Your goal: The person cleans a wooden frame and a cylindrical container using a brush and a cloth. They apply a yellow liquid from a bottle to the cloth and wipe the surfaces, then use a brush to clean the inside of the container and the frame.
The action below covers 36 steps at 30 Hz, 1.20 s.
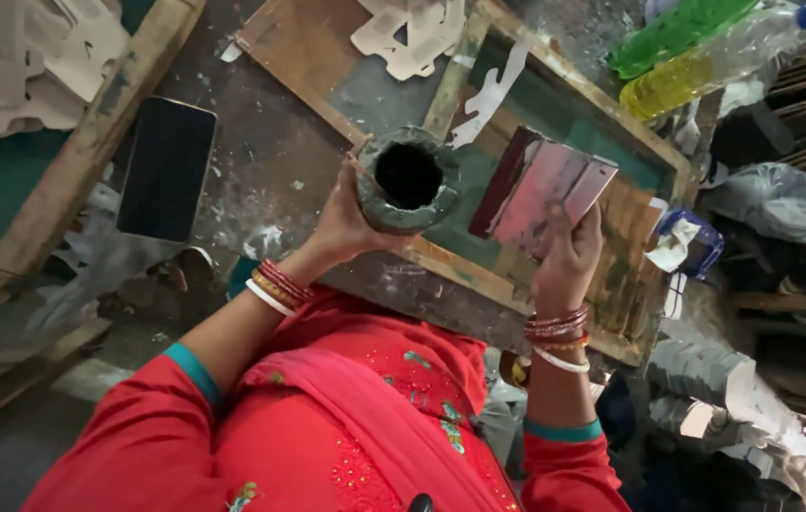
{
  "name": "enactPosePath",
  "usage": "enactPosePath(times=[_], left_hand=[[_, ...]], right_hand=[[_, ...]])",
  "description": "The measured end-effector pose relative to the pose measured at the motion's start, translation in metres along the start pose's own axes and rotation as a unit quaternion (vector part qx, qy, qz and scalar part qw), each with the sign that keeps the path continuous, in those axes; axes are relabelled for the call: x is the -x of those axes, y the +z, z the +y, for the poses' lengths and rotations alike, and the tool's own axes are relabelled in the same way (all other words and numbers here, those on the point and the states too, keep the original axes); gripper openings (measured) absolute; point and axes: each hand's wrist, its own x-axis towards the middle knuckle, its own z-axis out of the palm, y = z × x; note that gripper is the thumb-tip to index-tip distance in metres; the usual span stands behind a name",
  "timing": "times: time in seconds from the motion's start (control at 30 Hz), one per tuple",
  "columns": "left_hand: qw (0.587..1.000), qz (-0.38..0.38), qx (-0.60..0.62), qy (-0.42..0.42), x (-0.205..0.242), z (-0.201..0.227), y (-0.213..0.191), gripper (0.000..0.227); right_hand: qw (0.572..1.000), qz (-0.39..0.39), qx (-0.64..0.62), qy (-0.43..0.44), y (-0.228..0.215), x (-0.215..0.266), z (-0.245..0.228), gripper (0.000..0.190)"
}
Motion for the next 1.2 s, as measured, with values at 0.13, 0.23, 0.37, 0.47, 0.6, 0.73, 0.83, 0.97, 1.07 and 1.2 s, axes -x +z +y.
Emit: enactPosePath(times=[0.13,0.23,0.37,0.47,0.6,0.73,0.83,0.97,1.07,1.2], left_hand=[[0.999,-0.011,0.042,0.003,-0.002,-0.003,0.000,0.134],[1.000,-0.014,-0.001,-0.005,-0.001,-0.003,-0.001,0.137],[1.000,-0.012,0.007,0.016,0.000,-0.008,-0.002,0.132],[0.999,0.011,0.043,0.029,0.002,-0.009,-0.003,0.132],[0.990,0.014,0.131,-0.046,0.007,-0.027,-0.011,0.129],[0.999,0.029,0.017,-0.002,0.005,-0.008,-0.007,0.136],[1.000,-0.014,0.003,0.021,-0.001,-0.019,-0.007,0.131],[1.000,-0.016,-0.010,0.020,0.000,-0.006,-0.001,0.130],[1.000,-0.014,-0.016,0.012,0.000,0.004,0.003,0.127],[0.999,-0.010,-0.009,0.050,0.000,0.001,0.007,0.121]], right_hand=[[0.999,-0.006,0.049,0.017,0.014,-0.008,-0.017,0.026],[0.999,-0.032,0.033,-0.021,0.016,-0.018,-0.008,0.028],[0.970,-0.105,0.183,-0.121,0.019,-0.017,-0.009,0.018],[0.938,-0.141,0.288,-0.129,0.013,-0.004,0.005,0.026],[0.896,-0.187,0.354,-0.193,-0.011,0.006,0.018,0.028],[0.916,-0.104,0.366,-0.129,-0.022,-0.021,-0.025,0.026],[0.909,-0.093,0.392,-0.101,-0.002,-0.031,-0.056,0.027],[0.870,-0.179,0.410,-0.207,0.032,-0.034,-0.092,0.028],[0.831,-0.210,0.454,-0.242,0.040,-0.037,-0.103,0.028],[0.788,-0.233,0.501,-0.273,0.043,-0.037,-0.108,0.026]])
